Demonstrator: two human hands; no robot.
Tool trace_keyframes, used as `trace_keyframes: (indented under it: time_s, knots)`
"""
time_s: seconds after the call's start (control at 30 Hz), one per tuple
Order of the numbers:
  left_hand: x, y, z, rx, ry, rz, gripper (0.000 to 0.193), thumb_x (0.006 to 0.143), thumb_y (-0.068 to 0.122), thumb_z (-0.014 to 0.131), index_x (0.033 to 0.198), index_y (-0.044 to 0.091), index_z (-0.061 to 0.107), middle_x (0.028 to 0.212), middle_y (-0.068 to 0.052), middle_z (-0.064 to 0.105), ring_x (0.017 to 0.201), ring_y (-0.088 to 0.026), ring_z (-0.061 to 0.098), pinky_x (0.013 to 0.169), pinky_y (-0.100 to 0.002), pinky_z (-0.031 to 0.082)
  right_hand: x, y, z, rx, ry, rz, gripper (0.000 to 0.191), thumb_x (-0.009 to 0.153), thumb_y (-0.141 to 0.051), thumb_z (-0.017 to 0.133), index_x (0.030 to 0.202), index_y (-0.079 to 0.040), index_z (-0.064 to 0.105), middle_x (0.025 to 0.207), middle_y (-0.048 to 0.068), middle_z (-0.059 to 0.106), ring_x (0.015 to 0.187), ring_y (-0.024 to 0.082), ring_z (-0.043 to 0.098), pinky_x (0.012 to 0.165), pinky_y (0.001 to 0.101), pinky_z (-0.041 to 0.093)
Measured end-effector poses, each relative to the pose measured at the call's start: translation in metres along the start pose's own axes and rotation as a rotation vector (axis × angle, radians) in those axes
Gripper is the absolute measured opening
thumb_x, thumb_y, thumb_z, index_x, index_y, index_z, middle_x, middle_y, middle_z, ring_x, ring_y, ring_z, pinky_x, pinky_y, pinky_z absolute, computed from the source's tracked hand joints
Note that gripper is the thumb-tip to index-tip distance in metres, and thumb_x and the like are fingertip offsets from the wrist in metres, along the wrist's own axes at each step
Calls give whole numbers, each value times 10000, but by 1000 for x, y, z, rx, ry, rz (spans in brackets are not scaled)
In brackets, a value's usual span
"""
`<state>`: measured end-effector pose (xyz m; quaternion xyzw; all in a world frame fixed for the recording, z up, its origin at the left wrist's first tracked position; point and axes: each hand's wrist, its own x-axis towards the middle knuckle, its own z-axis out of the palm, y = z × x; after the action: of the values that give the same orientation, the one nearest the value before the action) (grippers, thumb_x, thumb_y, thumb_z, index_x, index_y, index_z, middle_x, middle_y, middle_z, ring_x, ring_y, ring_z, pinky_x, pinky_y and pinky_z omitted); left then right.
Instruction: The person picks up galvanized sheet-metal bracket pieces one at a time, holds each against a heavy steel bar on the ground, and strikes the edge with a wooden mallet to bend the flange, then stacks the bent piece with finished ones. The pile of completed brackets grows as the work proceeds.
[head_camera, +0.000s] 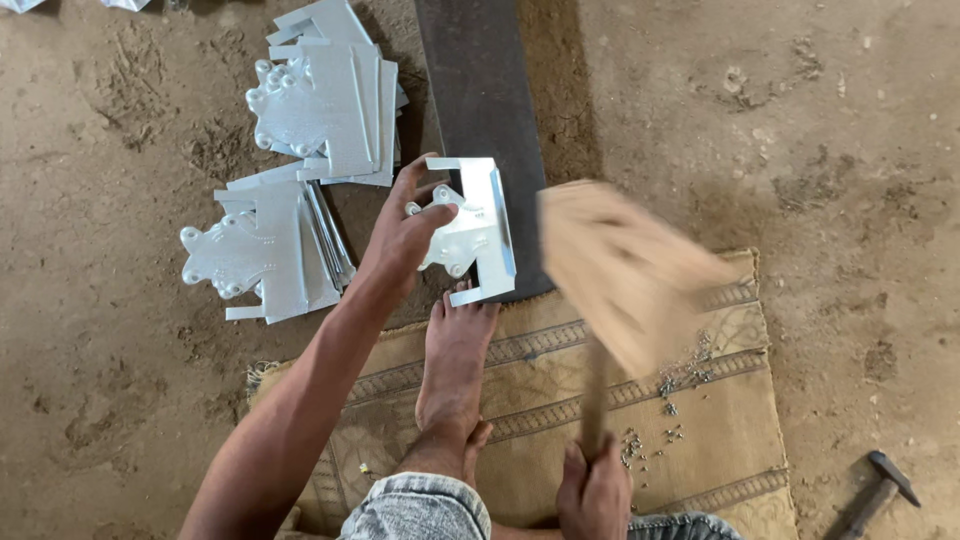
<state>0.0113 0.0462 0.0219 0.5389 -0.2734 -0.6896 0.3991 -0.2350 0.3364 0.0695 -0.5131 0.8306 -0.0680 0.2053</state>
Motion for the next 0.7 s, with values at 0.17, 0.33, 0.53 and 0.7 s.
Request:
trace_keyframes:
  time_s: [0.17,0.33,0.53,0.7]
  knots:
    - [-2,2,1,61,16,-18,795,852,43,637,1580,188,352,1511,-202,523,1316,-355,589,1022,-466,515,-18,37,11,178,60,76,346,916,-353,619,1066,-41,617,621,135,687,527,312,685,540,442,556]
    - [-3,3,3,46,22,-31,807,854,39,632,1582,189,320,1518,-172,526,1308,-317,593,1023,-439,524,-22,56,25,116,43,-7,368,922,-333,640,1082,-3,611,709,199,743,656,425,722,614,500,559]
    - [-4,-1,3,62,13,-29,791,863,30,629,1583,158,327,1541,-149,501,1325,-313,585,1040,-444,525,-7,14,-1,252,218,-126,341,961,-354,597,1044,-24,619,725,165,702,621,345,723,592,457,572]
    - [-3,-5,4,63,10,0,792,882,53,634,1592,176,304,1553,-121,500,1342,-307,556,1089,-435,478,36,-29,-13,61,-141,32,331,1010,-372,519,1005,-48,584,585,106,598,429,275,546,436,435,457]
